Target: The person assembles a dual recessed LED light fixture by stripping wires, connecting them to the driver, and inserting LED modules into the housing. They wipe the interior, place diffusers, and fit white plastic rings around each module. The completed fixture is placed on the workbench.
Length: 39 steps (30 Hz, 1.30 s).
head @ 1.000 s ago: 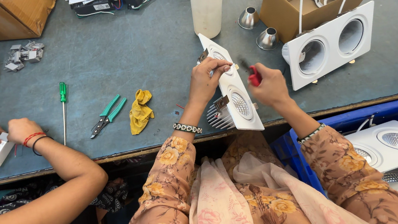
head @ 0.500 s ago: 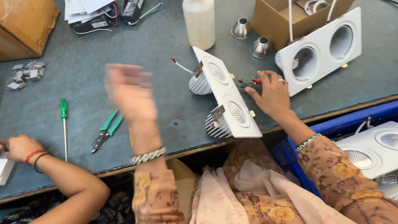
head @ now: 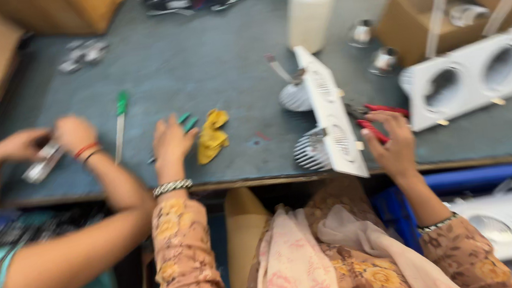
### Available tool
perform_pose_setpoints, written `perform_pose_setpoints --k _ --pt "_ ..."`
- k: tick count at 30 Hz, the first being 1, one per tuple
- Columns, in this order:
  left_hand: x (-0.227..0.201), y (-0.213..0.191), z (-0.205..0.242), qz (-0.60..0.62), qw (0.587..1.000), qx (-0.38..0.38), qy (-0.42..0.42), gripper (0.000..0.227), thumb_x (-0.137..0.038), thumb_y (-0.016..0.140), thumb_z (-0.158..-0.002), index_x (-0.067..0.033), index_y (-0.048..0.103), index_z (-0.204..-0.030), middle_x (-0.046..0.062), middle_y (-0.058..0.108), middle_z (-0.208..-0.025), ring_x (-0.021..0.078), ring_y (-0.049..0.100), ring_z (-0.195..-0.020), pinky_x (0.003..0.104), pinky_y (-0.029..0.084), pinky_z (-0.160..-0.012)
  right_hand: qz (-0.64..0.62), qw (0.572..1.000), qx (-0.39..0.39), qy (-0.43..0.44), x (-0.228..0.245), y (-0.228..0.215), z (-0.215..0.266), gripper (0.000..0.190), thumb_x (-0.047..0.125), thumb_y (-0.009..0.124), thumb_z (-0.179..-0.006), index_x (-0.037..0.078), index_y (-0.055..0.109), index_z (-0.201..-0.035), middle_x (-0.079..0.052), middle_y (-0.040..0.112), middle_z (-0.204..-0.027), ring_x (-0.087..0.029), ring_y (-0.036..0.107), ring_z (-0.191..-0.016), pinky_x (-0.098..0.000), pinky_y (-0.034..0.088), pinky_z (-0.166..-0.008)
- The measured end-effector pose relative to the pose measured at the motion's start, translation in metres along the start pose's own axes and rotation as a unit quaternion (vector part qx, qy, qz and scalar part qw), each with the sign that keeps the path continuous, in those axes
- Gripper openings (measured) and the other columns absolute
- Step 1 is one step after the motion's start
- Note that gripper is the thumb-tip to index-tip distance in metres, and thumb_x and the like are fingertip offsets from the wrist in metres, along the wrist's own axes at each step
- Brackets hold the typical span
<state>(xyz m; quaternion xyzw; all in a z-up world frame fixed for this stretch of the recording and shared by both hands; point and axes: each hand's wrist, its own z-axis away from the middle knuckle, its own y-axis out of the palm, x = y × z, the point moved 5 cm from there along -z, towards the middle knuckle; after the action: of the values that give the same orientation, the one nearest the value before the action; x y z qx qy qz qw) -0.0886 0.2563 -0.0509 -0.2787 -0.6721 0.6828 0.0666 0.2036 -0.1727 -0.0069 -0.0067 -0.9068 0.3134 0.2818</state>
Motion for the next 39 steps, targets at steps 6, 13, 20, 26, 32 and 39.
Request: perform_pose_setpoints --k 6,13,20,26,32,39 --pt "0.044 0.051 0.005 -0.089 0.956 -0.27 0.068 0.035 -0.044 0.076 -0.098 -0.0149 0.073 -0.117 0.014 0.065 -0.123 0.0382 0.056 -0.114 0.054 0.045 -0.089 -0.015 0.998 -0.013 0.061 0.0 -0.039 0.03 0.026 0.015 0.073 -0.09 0.004 0.07 -0.113 -0.015 0.071 -0.114 -0.032 0.066 -0.111 -0.0412 0.05 -0.1" --pt "0.064 0.033 -0.023 -0.084 0.95 -0.274 0.123 0.037 -0.041 0.08 -0.084 -0.008 0.071 -0.097 0.01 0.065 -0.097 0.0276 0.065 -0.085 0.043 0.054 -0.075 -0.103 0.972 -0.006 0.212 -0.024 -0.062 0.073 0.019 0.011 0.07 -0.094 0.003 0.072 -0.11 -0.01 0.073 -0.103 -0.018 0.073 -0.091 -0.0294 0.058 -0.081" --pt "-0.009 -0.042 0.005 0.38 0.881 -0.208 0.188 0.017 -0.013 0.07 -0.095 0.0003 0.062 -0.101 0.012 0.065 -0.091 0.0261 0.068 -0.079 0.037 0.059 -0.075 -0.196 0.95 0.014 0.241 0.0 -0.047 0.072 0.015 0.012 0.069 -0.095 0.003 0.073 -0.107 -0.006 0.077 -0.096 -0.015 0.074 -0.084 -0.0278 0.058 -0.076" --pt "-0.174 -0.116 0.135 0.417 0.667 0.095 0.61 0.037 -0.002 0.075 -0.076 -0.0014 0.056 -0.107 0.017 0.072 -0.103 0.0317 0.079 -0.085 0.035 0.068 -0.072 -0.357 0.88 0.304 0.076 0.095 -0.044 0.053 0.034 0.036 0.069 -0.099 0.006 0.074 -0.114 -0.008 0.078 -0.099 -0.016 0.075 -0.09 -0.0298 0.06 -0.082" --pt "-0.271 -0.095 0.269 0.536 0.594 -0.124 0.587 0.043 -0.005 0.091 -0.084 -0.0101 0.064 -0.117 0.001 0.061 -0.104 0.0232 0.074 -0.104 0.034 0.065 -0.087 -0.587 0.733 0.329 0.098 0.147 -0.056 0.042 0.09 0.068 0.051 -0.101 0.006 0.03 -0.162 -0.009 0.05 -0.155 -0.013 0.049 -0.144 -0.0279 0.04 -0.122" --pt "-0.272 -0.085 0.282 0.347 0.64 -0.204 0.655 0.029 -0.016 0.079 -0.087 -0.0233 0.077 -0.115 -0.006 0.066 -0.112 0.0173 0.062 -0.119 0.039 0.049 -0.103 -0.647 0.657 0.271 0.276 0.102 -0.043 0.07 0.082 0.048 0.06 -0.1 -0.001 0.031 -0.16 -0.011 0.052 -0.147 -0.017 0.054 -0.133 -0.0321 0.048 -0.105"
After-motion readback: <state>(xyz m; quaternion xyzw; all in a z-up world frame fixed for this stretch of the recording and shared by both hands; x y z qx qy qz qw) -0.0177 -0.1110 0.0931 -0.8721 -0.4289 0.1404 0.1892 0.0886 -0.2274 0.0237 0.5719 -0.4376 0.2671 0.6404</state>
